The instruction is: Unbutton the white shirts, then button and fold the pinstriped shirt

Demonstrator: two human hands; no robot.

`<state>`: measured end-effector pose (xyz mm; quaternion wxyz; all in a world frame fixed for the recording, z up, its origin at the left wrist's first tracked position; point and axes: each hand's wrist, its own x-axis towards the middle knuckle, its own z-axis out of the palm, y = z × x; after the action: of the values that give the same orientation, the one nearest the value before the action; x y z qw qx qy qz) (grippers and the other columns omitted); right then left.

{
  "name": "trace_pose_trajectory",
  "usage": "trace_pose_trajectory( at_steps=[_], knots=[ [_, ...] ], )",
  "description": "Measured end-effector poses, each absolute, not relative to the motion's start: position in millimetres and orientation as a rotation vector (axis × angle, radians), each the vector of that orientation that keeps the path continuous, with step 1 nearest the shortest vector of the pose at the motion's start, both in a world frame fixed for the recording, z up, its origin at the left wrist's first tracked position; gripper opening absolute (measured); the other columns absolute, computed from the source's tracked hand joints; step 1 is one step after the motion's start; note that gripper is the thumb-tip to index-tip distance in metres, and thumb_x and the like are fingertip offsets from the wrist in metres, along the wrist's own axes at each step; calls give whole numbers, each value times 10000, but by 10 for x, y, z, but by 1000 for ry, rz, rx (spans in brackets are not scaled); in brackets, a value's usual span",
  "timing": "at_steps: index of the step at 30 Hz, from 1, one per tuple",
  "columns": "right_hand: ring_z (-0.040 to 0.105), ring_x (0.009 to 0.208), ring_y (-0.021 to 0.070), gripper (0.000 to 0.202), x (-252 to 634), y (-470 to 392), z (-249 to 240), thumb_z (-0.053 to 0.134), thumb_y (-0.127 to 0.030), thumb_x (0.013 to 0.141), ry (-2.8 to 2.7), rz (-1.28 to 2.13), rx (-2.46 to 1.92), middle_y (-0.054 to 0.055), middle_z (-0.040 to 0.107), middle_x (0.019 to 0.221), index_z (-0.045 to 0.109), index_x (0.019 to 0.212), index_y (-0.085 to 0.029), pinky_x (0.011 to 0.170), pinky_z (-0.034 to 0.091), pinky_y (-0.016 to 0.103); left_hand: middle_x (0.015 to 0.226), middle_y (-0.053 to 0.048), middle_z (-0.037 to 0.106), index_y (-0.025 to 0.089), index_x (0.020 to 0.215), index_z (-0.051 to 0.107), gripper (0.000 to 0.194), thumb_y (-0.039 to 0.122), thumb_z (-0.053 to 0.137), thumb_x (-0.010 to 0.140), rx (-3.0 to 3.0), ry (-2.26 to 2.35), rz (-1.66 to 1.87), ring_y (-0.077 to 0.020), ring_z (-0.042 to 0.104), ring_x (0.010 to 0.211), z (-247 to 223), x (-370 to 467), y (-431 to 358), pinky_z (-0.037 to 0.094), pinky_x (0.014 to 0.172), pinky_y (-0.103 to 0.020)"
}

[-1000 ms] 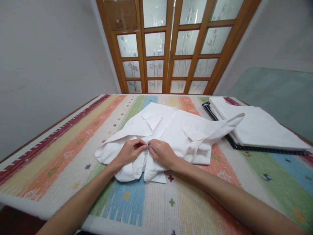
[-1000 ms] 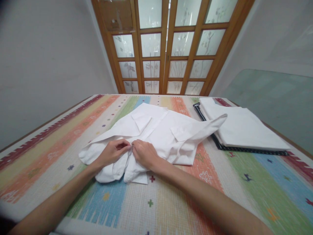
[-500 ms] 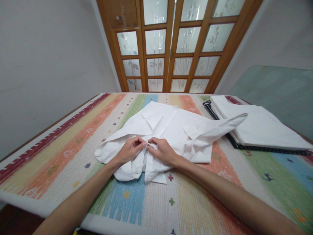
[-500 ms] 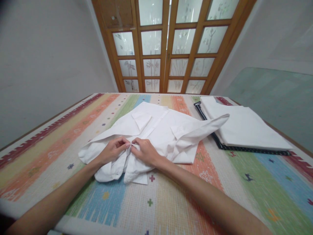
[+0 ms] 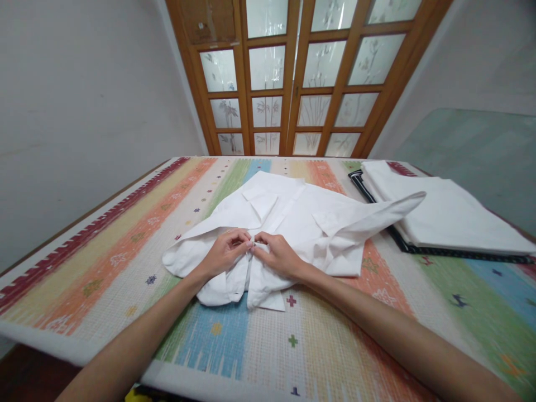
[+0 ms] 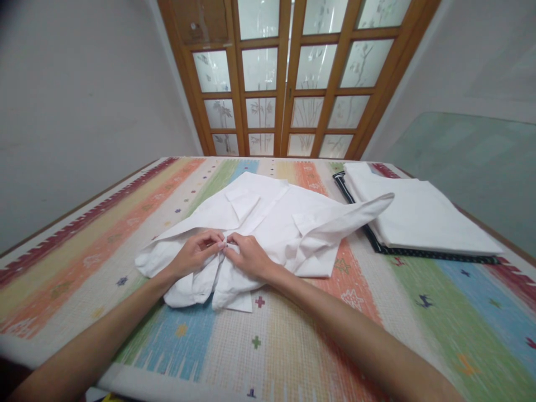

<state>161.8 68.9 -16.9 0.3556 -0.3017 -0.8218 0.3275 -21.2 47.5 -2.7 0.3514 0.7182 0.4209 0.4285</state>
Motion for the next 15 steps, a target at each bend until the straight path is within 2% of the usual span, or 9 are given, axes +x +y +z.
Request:
trace_pose_trajectory(
  at_steps=[7, 15],
  knots=[
    [547, 685, 123, 169, 1617, 715, -123, 557, -301, 867, -2127, 918, -851, 2, 632, 750, 606, 820, -147, 656, 382, 223, 789, -50, 668, 137, 738, 634, 278, 410, 648, 787, 1756, 1124, 1092, -158, 603, 775, -48, -234, 473, 490, 740, -270],
    [526, 650, 116, 143, 1588, 735, -73, 556, -236, 852, -2243, 900, -902, 3, 626, 711, 636, 797, -131, 614, 354, 213, 780, -43, 681, 134, 789, 663, 263, 394, 684, 763, 1766, 1192, 1062, -154, 612, 734, -37, -241, 453, 495, 688, -249]
  ],
)
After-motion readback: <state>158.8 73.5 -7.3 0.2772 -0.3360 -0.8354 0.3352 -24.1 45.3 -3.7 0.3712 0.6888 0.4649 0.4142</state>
